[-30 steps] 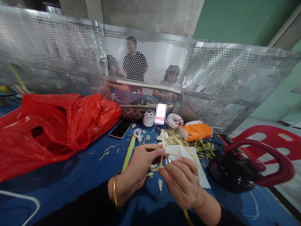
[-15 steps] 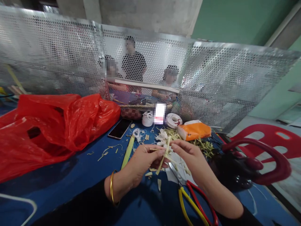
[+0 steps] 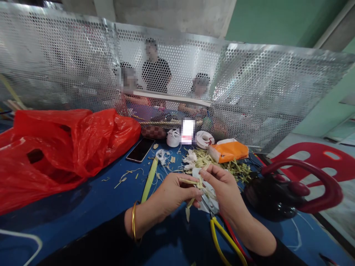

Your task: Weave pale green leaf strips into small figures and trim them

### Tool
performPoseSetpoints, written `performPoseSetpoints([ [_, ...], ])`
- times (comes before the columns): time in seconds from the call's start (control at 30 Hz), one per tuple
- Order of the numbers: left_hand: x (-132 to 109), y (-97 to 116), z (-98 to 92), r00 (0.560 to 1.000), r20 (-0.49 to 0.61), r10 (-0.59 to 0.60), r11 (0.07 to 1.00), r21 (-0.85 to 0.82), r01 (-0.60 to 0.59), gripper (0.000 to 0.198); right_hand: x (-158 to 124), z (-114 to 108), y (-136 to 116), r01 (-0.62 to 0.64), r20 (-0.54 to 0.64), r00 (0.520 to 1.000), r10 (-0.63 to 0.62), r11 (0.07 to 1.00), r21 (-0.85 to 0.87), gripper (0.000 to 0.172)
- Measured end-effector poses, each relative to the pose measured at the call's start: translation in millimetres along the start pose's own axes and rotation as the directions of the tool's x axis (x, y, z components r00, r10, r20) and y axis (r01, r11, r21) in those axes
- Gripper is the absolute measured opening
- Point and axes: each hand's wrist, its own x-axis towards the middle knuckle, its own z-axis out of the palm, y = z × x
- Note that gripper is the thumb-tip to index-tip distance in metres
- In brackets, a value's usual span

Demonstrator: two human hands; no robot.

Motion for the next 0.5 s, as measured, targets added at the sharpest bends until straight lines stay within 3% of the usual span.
performPoseSetpoints([
  [0.37, -0.2, 0.5, -2.2, 0.997, 0.071, 0.036, 0.997, 0.063, -0.041, 0.004, -1.1, 2.1, 3.2, 0.024, -0.021, 0.999, -0.025, 0.998, -0.060, 0.033],
  [0.5, 0.6, 1.3, -2.8, 1.000, 0.019, 0.016, 0.999, 0.029, -0.017, 0.005, 4.3, -1.3, 0.8, 0.073, -0.022, 0.997, -0.077, 0.990, -0.122, 0.032],
])
